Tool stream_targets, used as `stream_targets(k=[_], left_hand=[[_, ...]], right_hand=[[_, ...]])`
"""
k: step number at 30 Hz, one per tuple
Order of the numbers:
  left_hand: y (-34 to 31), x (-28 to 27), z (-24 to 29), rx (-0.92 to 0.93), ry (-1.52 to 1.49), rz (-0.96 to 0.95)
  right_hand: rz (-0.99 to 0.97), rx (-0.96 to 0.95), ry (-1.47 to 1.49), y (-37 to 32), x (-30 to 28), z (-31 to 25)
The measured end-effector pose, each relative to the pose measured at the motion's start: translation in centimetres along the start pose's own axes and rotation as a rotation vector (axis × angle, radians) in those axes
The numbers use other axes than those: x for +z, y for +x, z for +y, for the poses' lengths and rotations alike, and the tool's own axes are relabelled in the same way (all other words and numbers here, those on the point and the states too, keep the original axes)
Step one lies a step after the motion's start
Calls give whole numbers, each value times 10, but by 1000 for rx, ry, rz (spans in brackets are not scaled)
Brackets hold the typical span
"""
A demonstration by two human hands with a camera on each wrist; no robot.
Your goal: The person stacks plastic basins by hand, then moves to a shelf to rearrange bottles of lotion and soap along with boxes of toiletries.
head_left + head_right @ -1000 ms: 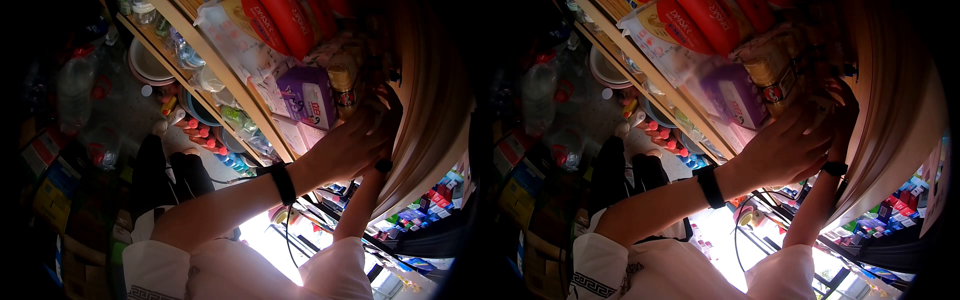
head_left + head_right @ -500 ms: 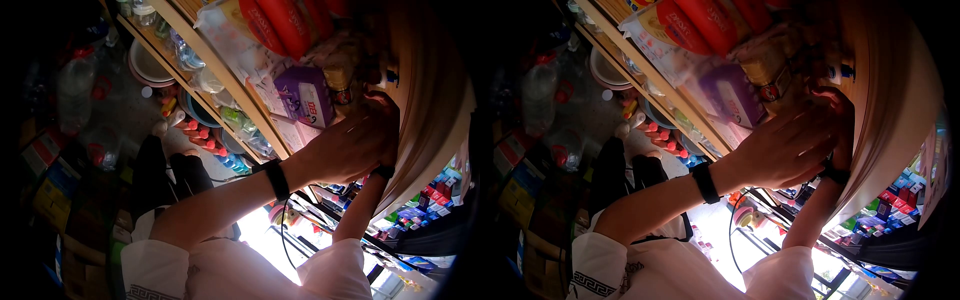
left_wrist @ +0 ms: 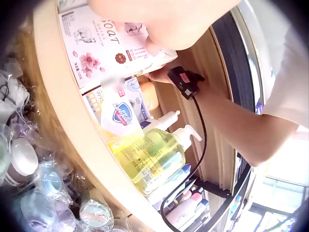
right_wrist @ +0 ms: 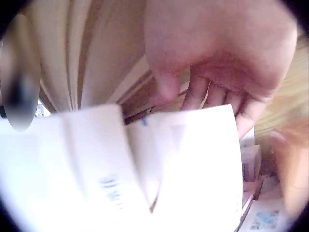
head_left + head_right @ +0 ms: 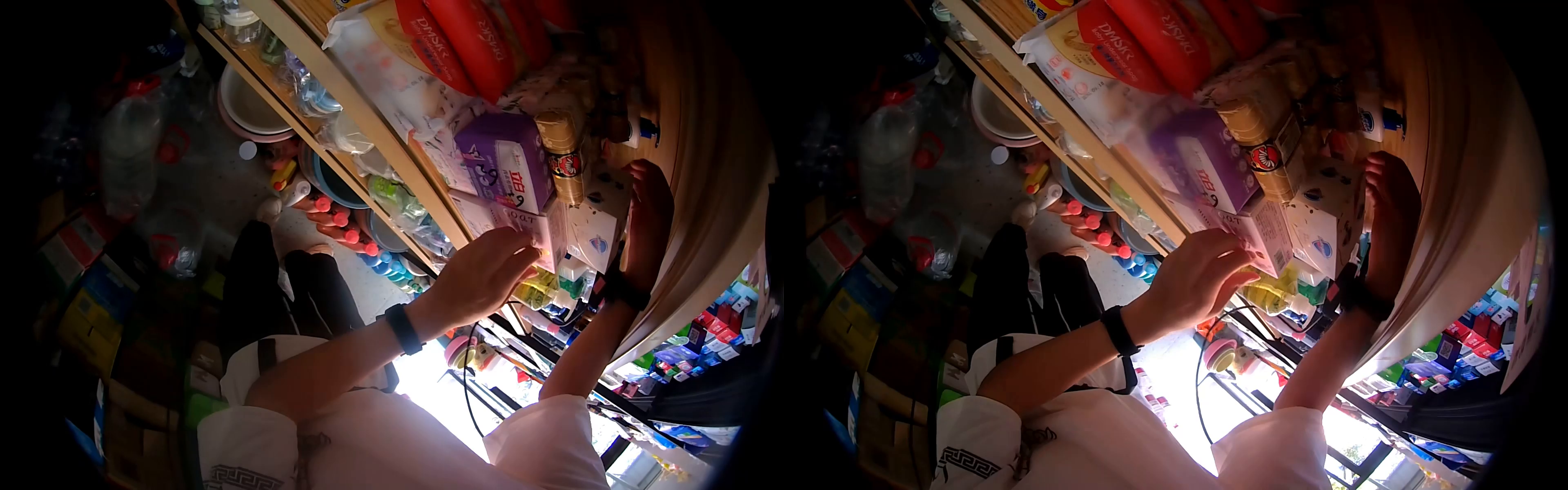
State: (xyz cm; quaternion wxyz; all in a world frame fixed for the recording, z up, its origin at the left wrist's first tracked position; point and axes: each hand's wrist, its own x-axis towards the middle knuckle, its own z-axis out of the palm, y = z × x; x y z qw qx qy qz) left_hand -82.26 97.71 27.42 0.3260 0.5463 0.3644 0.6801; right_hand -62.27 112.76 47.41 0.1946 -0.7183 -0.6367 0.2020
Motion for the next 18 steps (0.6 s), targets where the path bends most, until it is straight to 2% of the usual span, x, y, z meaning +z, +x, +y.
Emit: stream_targets(k=[1,3,4,5,7,8,11,12,16,18], left_hand=[[-1,-2,-2,0,-1,0],[0,-2,-5,9,34,78],[-3,0,-6,5,15,63],[-5,1,-7,7,13,62],[-8,1,-9,-17,57,55],[-9,3,-10,-16,57,55],[-10,10,-14,7,111,48],[-8,13,-15,23,123,78],[-5,18,-17,57,181,81],[-2,18,-16,66,175,87]], right_hand=[[1,0,-1,-8,0,2],[-135,-103,277,-19,0,15],[-121,33,237,-17,-10,24],[-118,32,237,-28,-1,14],[-266,-227,181,-61,20,-9],[-314,-196,194,-65,20,-15],[-298,-267,44,-83,33,-27],[-234,-228,22,-86,39,-32],[-163,-181,-4,-86,38,-30],[-125,-234,44,-85,40,-26]])
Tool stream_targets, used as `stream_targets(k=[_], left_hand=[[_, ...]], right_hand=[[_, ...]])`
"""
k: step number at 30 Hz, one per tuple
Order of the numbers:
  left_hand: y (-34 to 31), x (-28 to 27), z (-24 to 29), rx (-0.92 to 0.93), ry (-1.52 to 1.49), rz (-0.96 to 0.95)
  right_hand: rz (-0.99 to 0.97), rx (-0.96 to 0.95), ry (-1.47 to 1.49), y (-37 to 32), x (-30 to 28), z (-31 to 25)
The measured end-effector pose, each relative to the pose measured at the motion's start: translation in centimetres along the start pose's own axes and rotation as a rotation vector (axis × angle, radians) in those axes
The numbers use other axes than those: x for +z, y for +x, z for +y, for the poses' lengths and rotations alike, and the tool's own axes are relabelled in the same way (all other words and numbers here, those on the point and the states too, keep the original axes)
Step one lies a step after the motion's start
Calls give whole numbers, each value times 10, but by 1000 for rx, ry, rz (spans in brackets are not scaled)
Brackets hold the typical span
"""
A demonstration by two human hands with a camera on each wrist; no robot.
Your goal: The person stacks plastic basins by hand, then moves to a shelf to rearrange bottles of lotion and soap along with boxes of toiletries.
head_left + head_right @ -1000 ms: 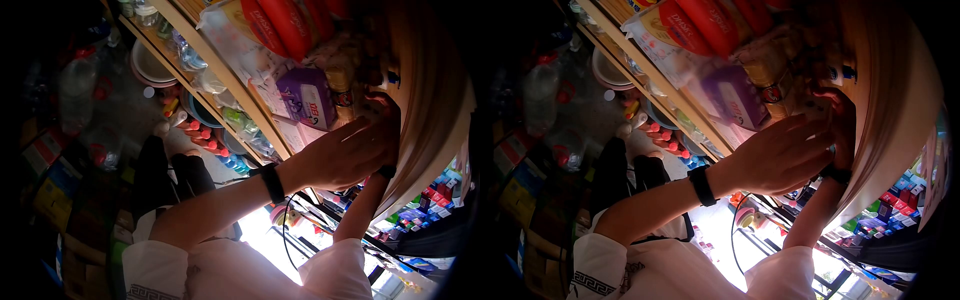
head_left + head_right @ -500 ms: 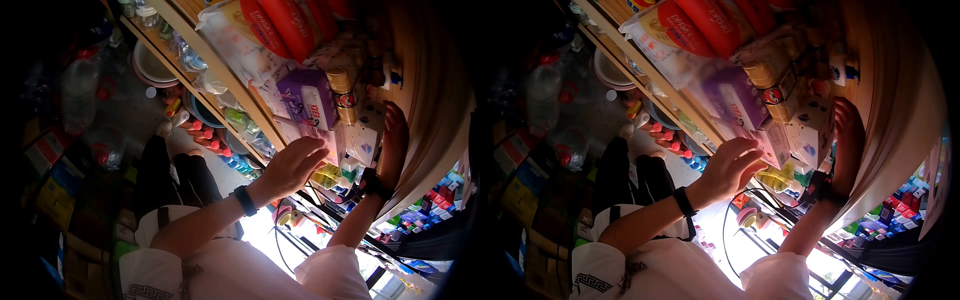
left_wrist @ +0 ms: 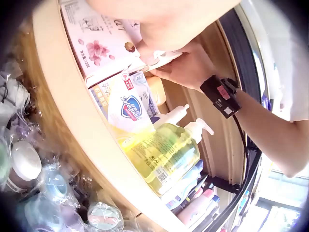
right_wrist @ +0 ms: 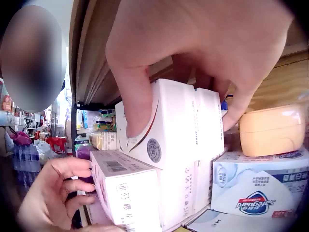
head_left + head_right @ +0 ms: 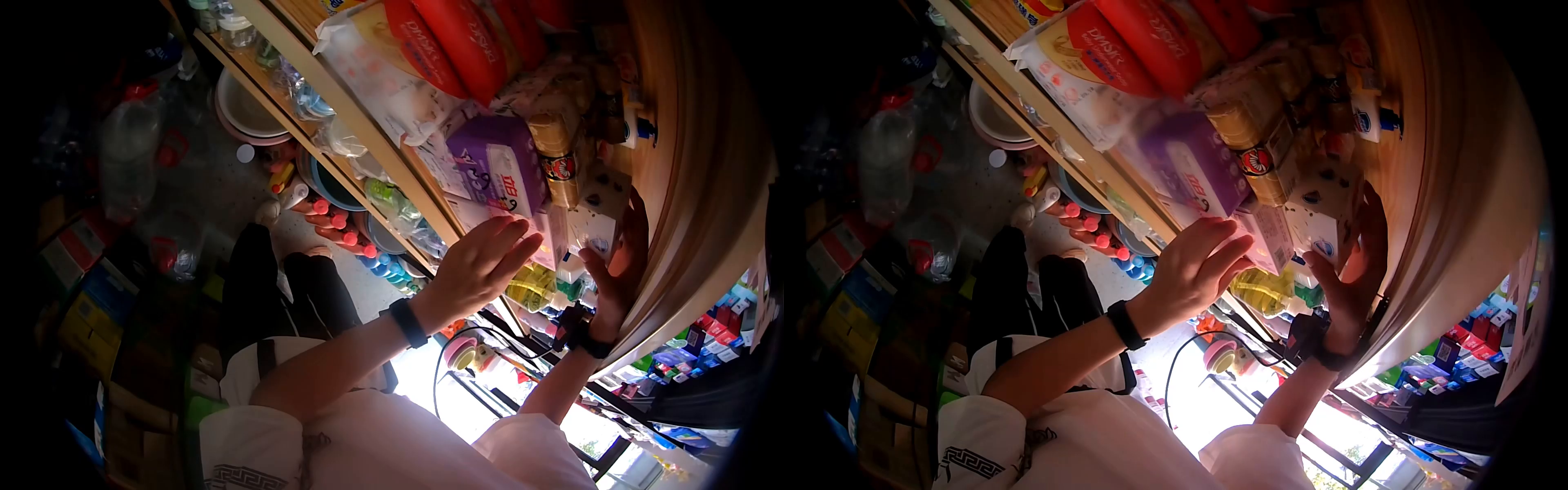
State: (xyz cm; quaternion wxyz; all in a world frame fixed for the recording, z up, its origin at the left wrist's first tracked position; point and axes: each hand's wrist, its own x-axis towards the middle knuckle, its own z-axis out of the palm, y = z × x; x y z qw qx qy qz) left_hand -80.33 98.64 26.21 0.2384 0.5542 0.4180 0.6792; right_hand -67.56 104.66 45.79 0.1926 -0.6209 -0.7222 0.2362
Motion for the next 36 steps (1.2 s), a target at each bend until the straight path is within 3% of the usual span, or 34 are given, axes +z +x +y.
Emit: stream_targets(k=[6,18,25,34,36], left_hand=[[13,-4,6,-20,40,0],[23,1,8,-17,154,-57],[26,-1,13,-39,229,-115],[23,-2,6,-19,129,-54],[23,-2,6,-14,144,-61]], right_hand=[[111,-103,-68,-5,1,10],[268,-41,-46,-1,-3,11],[262,-47,19,5,-5,12],[196,-44,-34,12,-8,13],[190,21,40,13,-4,7]])
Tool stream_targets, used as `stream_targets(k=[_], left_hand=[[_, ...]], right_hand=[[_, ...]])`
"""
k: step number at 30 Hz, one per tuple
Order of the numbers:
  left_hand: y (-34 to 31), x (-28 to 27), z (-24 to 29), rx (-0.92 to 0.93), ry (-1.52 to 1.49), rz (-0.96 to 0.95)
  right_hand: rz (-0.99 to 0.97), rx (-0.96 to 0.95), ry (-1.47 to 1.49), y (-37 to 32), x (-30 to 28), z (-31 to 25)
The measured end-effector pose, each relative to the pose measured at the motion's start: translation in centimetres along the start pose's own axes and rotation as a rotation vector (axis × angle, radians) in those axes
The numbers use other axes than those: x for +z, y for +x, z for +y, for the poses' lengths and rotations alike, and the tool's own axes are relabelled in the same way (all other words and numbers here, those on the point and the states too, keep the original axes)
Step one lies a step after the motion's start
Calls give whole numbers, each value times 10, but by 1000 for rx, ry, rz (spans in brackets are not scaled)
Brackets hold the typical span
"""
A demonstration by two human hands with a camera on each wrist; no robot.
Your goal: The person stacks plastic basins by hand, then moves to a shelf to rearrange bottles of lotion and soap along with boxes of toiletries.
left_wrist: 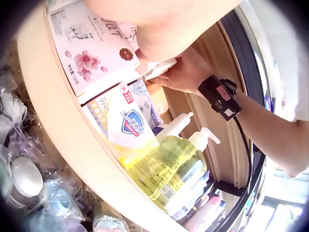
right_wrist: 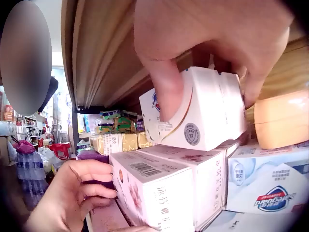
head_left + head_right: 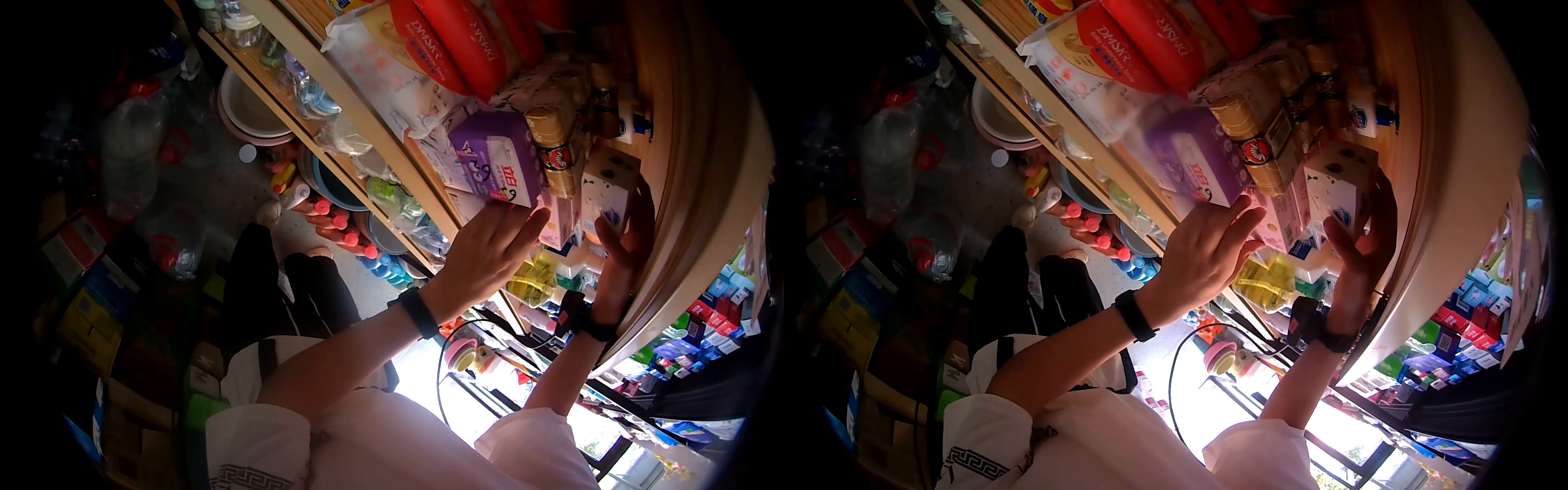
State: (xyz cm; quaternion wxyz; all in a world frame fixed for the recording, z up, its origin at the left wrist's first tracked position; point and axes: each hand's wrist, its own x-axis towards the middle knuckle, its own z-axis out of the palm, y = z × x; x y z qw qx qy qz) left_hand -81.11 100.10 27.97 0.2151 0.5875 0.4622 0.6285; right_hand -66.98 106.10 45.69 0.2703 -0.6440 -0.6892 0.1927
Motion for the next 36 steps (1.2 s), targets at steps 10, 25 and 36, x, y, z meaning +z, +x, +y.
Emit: stream_targets(k=[10,25,36], left_hand=[[-1,1,-7,86,99,-2],[-1,0,-10,123,141,-11],[-2,0,-12,140,182,-25]], right_hand=[[79,17,-7,12,11,-2],[6,-8,18,20,7,6],[109,-98,-196,42,-6,15]])
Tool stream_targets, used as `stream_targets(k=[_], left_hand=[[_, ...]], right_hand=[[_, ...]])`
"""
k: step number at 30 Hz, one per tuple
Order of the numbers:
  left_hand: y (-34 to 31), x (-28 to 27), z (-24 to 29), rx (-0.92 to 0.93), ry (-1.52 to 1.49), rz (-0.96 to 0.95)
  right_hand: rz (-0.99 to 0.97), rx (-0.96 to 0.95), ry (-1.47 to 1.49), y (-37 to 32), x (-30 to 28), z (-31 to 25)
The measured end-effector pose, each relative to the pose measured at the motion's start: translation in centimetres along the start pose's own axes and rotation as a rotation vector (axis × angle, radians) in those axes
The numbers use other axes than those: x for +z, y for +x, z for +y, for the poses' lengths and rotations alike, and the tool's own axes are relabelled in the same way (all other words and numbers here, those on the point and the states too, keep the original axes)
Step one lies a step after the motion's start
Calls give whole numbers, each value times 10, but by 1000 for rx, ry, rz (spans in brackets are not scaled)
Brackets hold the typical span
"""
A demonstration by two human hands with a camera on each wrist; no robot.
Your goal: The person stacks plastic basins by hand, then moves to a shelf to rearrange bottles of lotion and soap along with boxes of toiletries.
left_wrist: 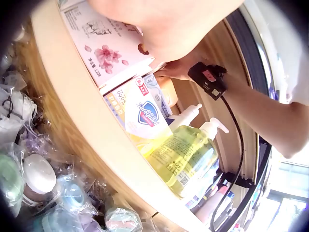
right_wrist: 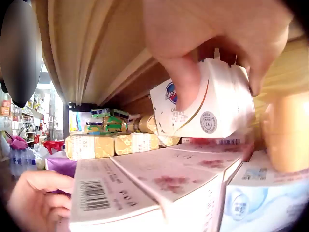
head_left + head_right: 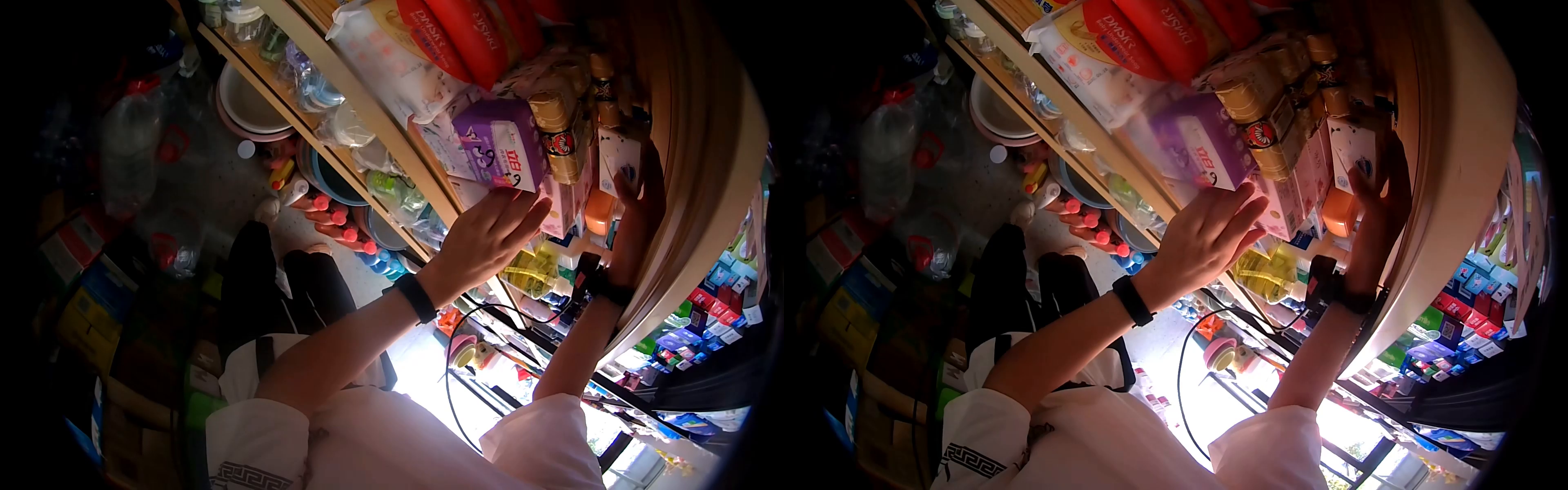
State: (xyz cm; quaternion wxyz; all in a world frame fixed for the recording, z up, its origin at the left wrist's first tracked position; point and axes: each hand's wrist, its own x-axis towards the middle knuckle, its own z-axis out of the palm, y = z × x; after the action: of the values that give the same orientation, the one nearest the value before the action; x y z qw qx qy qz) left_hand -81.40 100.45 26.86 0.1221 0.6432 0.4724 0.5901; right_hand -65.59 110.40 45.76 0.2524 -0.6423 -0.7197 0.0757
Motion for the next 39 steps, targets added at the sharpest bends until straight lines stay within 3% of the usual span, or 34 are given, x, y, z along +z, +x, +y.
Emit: stream_targets(k=[3,16,19,22,27,33,37,39], left_hand=[[0,-2,1,3,6,-11],[0,0,0,-10,-29,-10],[0,1,0,-10,-17,1],[-2,2,0,-6,-22,10],[-2,2,0,3,13,2],[-2,2,-1,7,20,-8],[-3,3,0,2,13,-15],[-3,4,-1,10,12,-10]], right_hand=[[-94,21,24,9,-2,0],[-121,79,78,34,3,1],[-137,58,43,34,2,4],[-28,78,-168,32,-2,11],[-32,-99,-311,31,-7,28],[-81,-22,-331,16,7,11],[-98,-77,-357,12,10,6],[-15,-269,-494,14,8,8]])
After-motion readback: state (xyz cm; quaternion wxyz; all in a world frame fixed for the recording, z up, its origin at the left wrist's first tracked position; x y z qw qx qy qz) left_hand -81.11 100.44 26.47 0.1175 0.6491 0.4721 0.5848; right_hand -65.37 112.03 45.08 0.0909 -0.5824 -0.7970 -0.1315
